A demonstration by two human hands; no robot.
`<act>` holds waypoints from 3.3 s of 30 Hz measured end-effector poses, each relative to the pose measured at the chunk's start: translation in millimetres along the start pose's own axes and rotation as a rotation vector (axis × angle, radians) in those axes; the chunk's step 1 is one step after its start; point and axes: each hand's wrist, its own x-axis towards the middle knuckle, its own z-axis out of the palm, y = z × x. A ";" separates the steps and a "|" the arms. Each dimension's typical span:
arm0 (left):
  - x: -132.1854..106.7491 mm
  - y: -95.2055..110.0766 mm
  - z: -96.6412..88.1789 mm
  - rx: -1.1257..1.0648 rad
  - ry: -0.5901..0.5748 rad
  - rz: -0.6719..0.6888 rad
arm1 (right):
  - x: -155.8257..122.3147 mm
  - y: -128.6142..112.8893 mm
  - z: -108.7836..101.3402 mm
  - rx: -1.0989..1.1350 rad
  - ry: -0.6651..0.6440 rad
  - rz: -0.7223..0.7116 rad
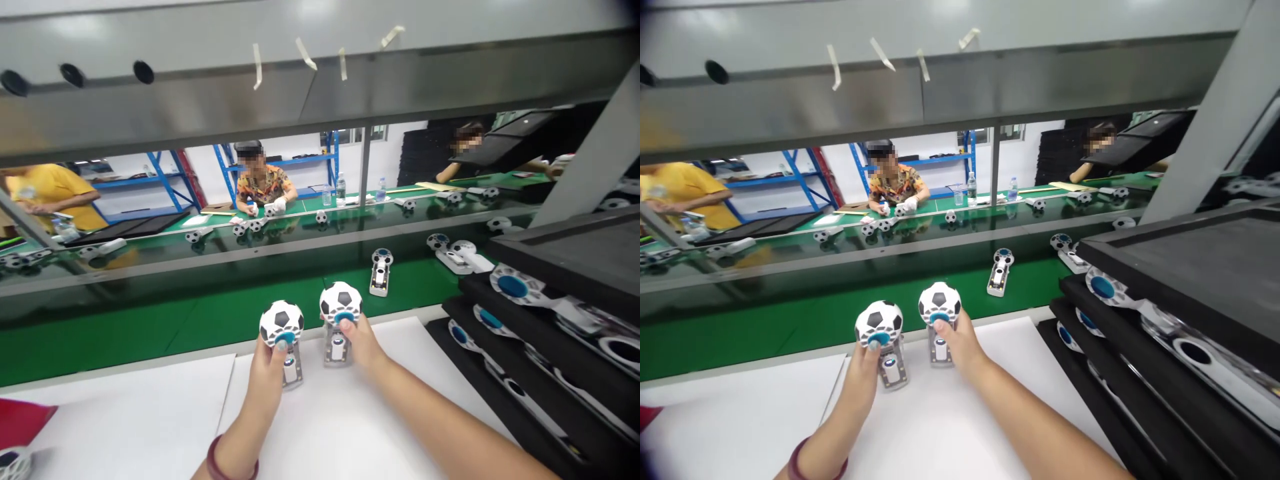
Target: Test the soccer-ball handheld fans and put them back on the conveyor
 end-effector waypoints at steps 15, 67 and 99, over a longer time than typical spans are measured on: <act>-3.0 -9.9 -1.9 -0.438 -0.374 -0.403 | -3.7 35.6 -10.8 0.222 -0.297 0.440; 1.5 -19.2 -10.4 -0.380 -0.465 -0.418 | -5.0 34.5 -13.7 0.122 -0.361 0.498; -0.8 5.9 -10.1 -0.395 -0.299 -0.152 | -3.0 8.1 -12.7 0.126 -0.446 0.352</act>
